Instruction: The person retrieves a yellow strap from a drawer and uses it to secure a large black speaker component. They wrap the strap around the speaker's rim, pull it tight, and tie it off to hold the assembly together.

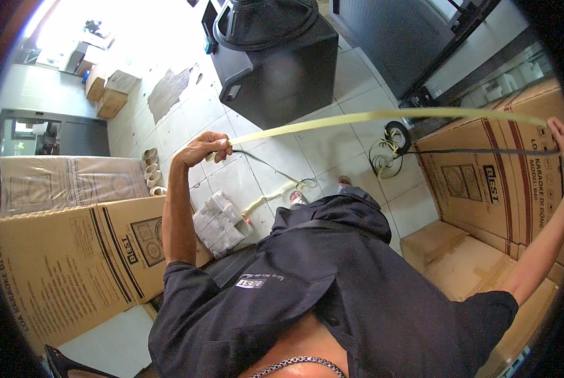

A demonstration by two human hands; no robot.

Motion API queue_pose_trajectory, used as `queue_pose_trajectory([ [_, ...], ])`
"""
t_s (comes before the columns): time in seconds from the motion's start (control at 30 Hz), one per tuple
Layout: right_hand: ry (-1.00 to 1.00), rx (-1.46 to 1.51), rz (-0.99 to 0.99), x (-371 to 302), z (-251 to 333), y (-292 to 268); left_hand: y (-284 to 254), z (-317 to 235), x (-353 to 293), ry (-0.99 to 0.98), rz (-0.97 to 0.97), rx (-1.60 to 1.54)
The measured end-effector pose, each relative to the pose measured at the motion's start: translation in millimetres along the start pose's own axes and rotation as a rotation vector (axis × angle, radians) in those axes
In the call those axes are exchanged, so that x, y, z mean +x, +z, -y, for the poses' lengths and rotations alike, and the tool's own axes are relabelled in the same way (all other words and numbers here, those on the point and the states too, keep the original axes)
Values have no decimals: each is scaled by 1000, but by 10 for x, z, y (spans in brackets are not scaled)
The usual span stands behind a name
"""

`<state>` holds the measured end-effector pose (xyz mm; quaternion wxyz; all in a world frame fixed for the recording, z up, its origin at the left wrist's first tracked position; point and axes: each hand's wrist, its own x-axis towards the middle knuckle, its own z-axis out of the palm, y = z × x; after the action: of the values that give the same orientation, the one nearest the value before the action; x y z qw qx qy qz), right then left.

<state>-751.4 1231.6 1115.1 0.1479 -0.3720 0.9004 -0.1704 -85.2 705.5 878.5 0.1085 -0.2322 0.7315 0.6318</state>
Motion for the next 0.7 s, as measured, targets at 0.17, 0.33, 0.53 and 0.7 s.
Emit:
queue_pose_trajectory([
  [0.17,337,-681,-134,13,-870,280,221,-292,120,191,-97,240],
  [0.33,-502,25,-100,-140,2007,2096,812,-1051,494,581,-216,541],
  [0.53,-708,157,499,-291,3320,3034,975,-1381,641,843,-237,677],
  [0.7,-533,217,489,-116,2960,2564,701,-831,404,516,-222,642],
])
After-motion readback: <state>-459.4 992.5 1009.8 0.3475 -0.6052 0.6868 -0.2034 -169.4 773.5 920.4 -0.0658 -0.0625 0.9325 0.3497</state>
